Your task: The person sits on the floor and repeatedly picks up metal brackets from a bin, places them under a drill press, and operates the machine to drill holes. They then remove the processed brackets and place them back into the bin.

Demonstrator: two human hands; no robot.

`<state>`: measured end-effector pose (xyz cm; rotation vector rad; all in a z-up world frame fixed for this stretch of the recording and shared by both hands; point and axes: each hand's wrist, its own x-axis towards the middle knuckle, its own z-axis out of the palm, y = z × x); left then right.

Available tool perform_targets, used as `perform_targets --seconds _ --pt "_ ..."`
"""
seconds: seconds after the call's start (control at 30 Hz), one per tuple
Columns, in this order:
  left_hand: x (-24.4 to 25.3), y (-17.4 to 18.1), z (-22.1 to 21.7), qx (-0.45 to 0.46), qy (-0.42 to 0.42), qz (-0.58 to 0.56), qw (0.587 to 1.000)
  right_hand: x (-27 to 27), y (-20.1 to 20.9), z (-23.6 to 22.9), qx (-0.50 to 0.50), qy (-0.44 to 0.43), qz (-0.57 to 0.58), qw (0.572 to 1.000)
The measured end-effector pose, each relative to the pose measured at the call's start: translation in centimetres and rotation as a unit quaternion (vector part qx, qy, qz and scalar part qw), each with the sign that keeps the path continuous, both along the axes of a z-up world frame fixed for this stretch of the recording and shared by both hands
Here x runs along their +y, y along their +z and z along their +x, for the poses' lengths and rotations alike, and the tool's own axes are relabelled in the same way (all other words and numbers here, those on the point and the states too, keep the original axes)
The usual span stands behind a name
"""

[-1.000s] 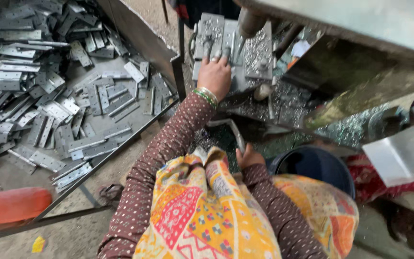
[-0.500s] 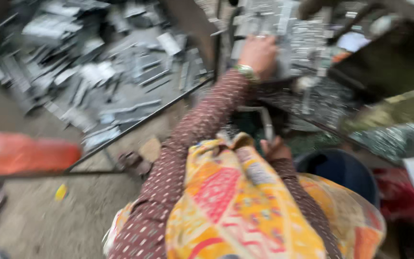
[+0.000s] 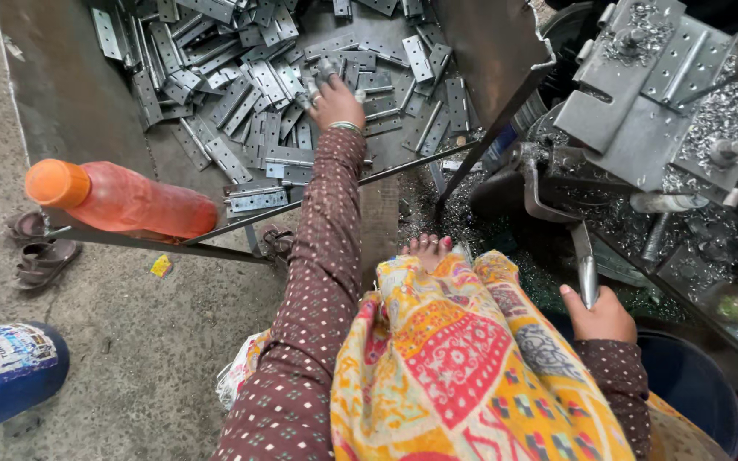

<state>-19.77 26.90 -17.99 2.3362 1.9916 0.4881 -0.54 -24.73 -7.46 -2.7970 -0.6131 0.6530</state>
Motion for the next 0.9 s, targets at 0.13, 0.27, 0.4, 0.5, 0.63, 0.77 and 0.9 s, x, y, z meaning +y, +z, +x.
perform_targets --seconds 0.13,0.27,0.4,0.5,0.63,0.77,0.9 --pt "1.0 -0.2 -0.2 -0.029 0.026 -0.140 0.989 -0.2 -0.2 0.4 -0.002 -0.003 -0.012 1.000" --pt "1.2 0.3 -0.3 -0.067 -0.019 -0.101 0.992 0.3 0.1 0.0 0.000 -0.005 -0.017 1.000" --pt "-0.5 -0.1 -0.5 -0.047 -0.103 -0.029 0.993 0.3 0.4 0.1 0.007 -0.009 0.002 1.000" --pt "-2.5 1.7 -0.1 -0.039 -0.159 0.063 0.985 0.2 0.2 -0.1 0.009 -0.015 0.024 1.000" --pt "-5.9 8.8 2.1 -0.132 -0.243 0.105 0.955 0.4 -0.2 -0.2 -0.002 -0.016 0.045 0.999" --pt "-10.6 17.7 5.8 -0.393 -0.363 -0.059 0.843 0.8 -0.2 -0.3 0.017 -0.030 0.014 0.999" --pt "-16.8 22.4 13.1 -0.333 -0.412 0.011 0.848 1.0 0.0 -0.1 0.019 -0.029 -0.007 0.999"
